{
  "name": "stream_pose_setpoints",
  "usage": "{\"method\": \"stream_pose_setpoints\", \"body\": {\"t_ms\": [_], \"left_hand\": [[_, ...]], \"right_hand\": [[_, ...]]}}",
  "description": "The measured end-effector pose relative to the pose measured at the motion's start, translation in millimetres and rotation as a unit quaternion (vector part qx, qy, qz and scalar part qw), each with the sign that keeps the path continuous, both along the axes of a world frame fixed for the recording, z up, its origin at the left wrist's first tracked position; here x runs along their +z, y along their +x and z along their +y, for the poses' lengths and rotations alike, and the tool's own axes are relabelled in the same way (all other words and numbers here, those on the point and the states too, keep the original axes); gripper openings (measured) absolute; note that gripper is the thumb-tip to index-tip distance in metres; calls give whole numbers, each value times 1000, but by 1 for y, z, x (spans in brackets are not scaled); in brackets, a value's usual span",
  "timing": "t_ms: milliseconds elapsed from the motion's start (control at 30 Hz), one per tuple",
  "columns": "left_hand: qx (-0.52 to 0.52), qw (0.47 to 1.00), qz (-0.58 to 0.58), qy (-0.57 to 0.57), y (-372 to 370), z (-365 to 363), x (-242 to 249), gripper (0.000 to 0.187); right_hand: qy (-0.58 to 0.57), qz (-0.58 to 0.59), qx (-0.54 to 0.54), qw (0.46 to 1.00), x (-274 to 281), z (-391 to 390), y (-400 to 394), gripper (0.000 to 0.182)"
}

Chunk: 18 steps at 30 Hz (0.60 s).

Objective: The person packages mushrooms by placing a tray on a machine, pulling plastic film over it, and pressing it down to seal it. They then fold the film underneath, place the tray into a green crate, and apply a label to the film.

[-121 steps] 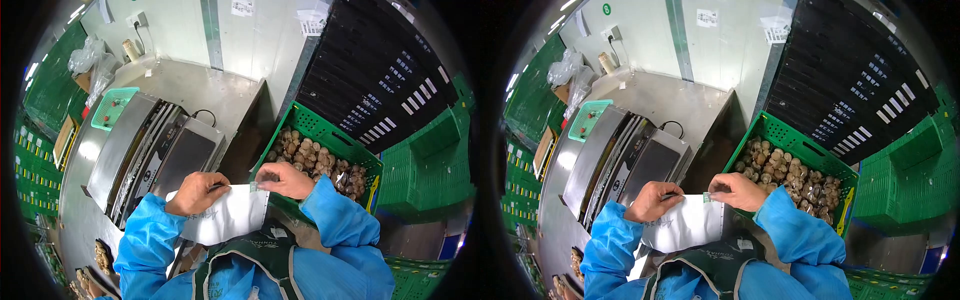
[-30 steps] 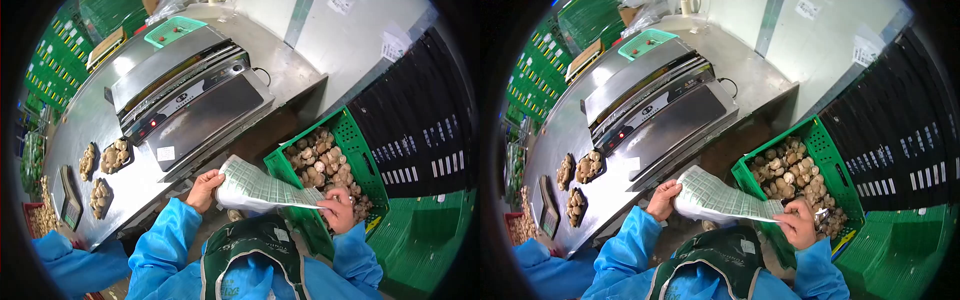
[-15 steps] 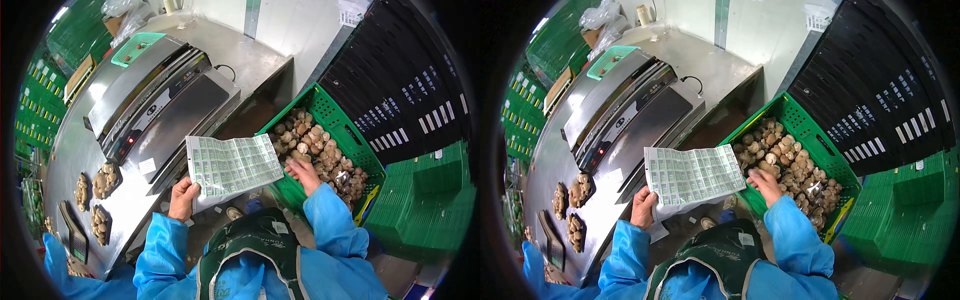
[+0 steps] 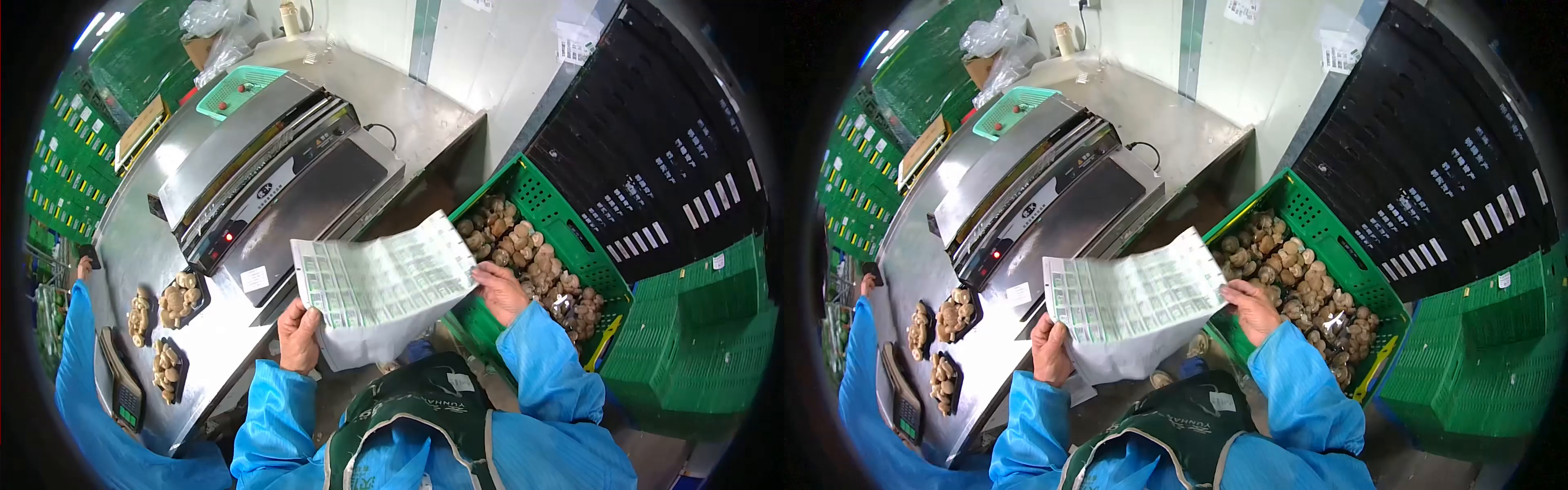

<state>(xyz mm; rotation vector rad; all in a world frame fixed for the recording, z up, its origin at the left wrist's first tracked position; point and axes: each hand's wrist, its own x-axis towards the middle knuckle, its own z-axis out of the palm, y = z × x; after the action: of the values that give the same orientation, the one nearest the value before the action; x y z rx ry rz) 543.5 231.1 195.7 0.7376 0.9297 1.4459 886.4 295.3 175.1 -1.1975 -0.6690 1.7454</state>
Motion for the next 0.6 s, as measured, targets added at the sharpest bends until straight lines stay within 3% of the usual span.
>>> {"method": "stream_pose_setpoints", "body": {"t_ms": [100,200,300,333,367,500,567,600], "left_hand": [[43,998,33,-15,-3,0,7,13],[162,985,42,-53,0,3,-14,9],[202,979,38,-9,15,8,6,26],[203,978,49,9,14,7,8,41],[208,977,51,9,14,6,11,41],[130,985,109,38,8,4,30,46],[-5,987,157,24,6,2,38,47],[-23,986,164,14,4,3,40,49]], "right_hand": [[53,47,-53,996,29,-5,-11,10],[146,43,-89,984,25,-13,-19,7],[173,-20,-84,981,25,-15,-20,8],[189,-38,-76,978,29,-16,-21,9],[198,-49,-77,976,36,-16,-23,11],[224,-54,-97,968,55,-17,-18,11],[236,-27,-106,966,63,-19,-17,10],[234,-26,-89,968,61,-19,-11,14]]}}
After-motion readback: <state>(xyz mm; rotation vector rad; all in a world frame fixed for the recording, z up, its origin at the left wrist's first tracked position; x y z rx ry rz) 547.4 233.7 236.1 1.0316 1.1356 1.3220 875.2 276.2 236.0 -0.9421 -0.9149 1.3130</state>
